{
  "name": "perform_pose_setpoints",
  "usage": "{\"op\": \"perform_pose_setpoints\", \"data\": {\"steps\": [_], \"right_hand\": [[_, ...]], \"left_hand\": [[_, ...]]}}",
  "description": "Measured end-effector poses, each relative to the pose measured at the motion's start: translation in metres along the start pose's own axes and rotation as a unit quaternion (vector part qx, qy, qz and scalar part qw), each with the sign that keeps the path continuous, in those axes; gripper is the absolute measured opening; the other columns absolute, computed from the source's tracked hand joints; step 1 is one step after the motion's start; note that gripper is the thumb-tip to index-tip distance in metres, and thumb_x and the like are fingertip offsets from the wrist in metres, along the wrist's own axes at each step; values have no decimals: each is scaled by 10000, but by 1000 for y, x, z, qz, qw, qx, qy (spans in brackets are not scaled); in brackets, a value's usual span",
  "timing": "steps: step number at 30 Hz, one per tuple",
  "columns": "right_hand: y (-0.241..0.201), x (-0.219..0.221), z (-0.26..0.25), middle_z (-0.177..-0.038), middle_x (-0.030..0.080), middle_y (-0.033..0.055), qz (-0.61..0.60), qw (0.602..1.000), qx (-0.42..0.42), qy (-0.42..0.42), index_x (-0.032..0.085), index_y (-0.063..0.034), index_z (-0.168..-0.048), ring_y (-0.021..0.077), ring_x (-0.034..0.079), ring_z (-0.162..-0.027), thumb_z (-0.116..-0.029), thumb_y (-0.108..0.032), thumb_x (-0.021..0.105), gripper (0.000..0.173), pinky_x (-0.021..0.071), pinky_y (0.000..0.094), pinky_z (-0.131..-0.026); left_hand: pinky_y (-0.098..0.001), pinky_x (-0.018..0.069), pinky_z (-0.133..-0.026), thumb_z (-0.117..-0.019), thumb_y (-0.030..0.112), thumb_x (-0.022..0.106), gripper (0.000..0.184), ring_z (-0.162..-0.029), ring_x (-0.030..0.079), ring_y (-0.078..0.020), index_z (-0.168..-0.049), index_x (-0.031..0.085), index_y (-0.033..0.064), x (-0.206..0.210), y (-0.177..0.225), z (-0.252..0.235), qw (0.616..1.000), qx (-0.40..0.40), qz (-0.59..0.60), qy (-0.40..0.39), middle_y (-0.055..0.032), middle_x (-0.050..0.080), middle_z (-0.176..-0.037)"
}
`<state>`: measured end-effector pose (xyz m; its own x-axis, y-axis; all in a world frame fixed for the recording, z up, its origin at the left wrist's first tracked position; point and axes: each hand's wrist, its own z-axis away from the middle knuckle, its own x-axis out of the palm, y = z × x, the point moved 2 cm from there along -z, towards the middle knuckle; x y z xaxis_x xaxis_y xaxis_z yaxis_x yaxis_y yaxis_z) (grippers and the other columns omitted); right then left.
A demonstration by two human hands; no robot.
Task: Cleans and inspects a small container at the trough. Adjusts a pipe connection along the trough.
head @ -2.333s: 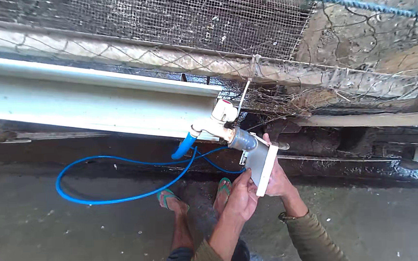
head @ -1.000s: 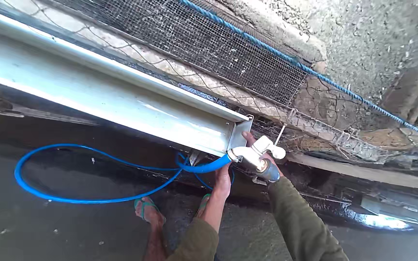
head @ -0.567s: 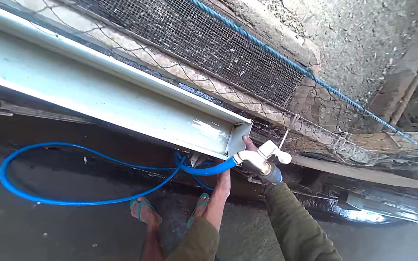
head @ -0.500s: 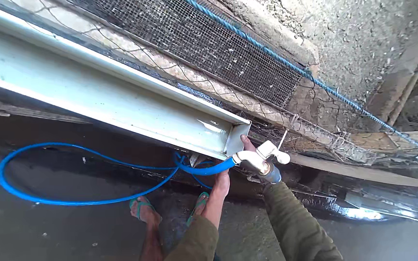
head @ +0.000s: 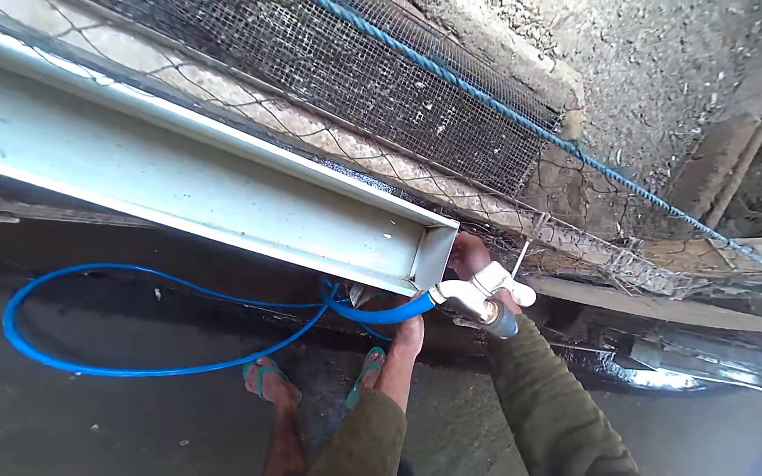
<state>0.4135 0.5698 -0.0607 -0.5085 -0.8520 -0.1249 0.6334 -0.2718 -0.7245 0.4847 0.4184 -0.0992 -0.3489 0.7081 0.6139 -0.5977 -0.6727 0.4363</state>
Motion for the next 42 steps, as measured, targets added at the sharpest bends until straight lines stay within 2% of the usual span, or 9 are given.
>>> {"op": "perform_pose_setpoints", "data": {"steps": [6,11,13,18,23,26,31,36,42], "right_hand": [[-4,-19,12,-1107,726,69,-37,986,57,-150,529,2,-1366,104,703,-964,-1092,-220,136,528,573,284,-873],[6,-4,13,-981,727,63,-119,991,7,-60,562,47,-1293,94,708,-842,-1095,-146,207,450,594,268,-797],[1,2,20,-964,698,38,-81,995,3,-56,592,4,-1234,75,686,-826,-1123,-195,308,364,585,258,-775],[48,-29,19,-1447,615,100,21,985,-61,-159,527,-70,-1490,177,587,-1324,-1118,-303,255,517,460,392,-1135],[122,-22,98,-1153,753,162,69,982,-98,144,730,33,-1173,222,708,-1122,-1052,-124,340,438,537,459,-1033],[126,19,116,-1109,746,148,-27,987,-114,109,713,57,-1164,139,689,-1084,-1023,-115,398,385,537,368,-1010],[115,54,104,-1320,622,219,-155,979,-72,113,495,128,-1404,108,599,-1213,-971,-61,524,473,463,254,-1082],[122,53,93,-1058,718,130,-193,968,-72,140,609,87,-1238,116,685,-1005,-1015,-98,391,362,565,317,-949],[111,53,91,-808,661,38,-156,972,-55,169,621,5,-1020,87,660,-798,-1068,-97,314,327,575,297,-795]], "left_hand": [[-286,501,-1004,-754,439,838,755,-1075,615,-72,-1261,486,5,-4,-13,-3,999,26,26,17,-27,643,-1126],[-315,508,-1025,-657,639,863,991,-1114,628,-112,-1309,486,-5,-5,-12,-4,1000,25,6,10,-60,655,-1175],[-312,533,-971,-741,625,799,918,-1060,636,-110,-1306,463,-17,-3,-4,-4,999,25,-25,19,-66,651,-1135],[-350,544,-955,-868,633,654,769,-1060,648,-148,-1314,453,40,-4,-2,-1,997,6,-70,-13,-78,665,-1145],[-348,573,-934,-671,685,832,970,-1100,667,-175,-1311,458,59,-9,5,-3,998,5,-58,-24,-85,679,-1170],[-329,587,-904,-620,663,876,956,-1054,686,-158,-1272,507,68,-9,5,-3,998,0,-61,-33,-68,703,-1113],[-292,618,-818,-606,655,881,805,-886,728,-95,-1122,608,101,1,14,3,996,1,-41,-83,-2,750,-927],[-283,617,-793,-624,617,896,741,-833,725,-87,-1073,623,96,3,11,4,996,-21,-12,-83,5,743,-880],[-304,593,-857,-712,594,847,667,-902,711,-102,-1085,642,81,-4,6,0,991,-76,-4,-110,-7,737,-928]]}}
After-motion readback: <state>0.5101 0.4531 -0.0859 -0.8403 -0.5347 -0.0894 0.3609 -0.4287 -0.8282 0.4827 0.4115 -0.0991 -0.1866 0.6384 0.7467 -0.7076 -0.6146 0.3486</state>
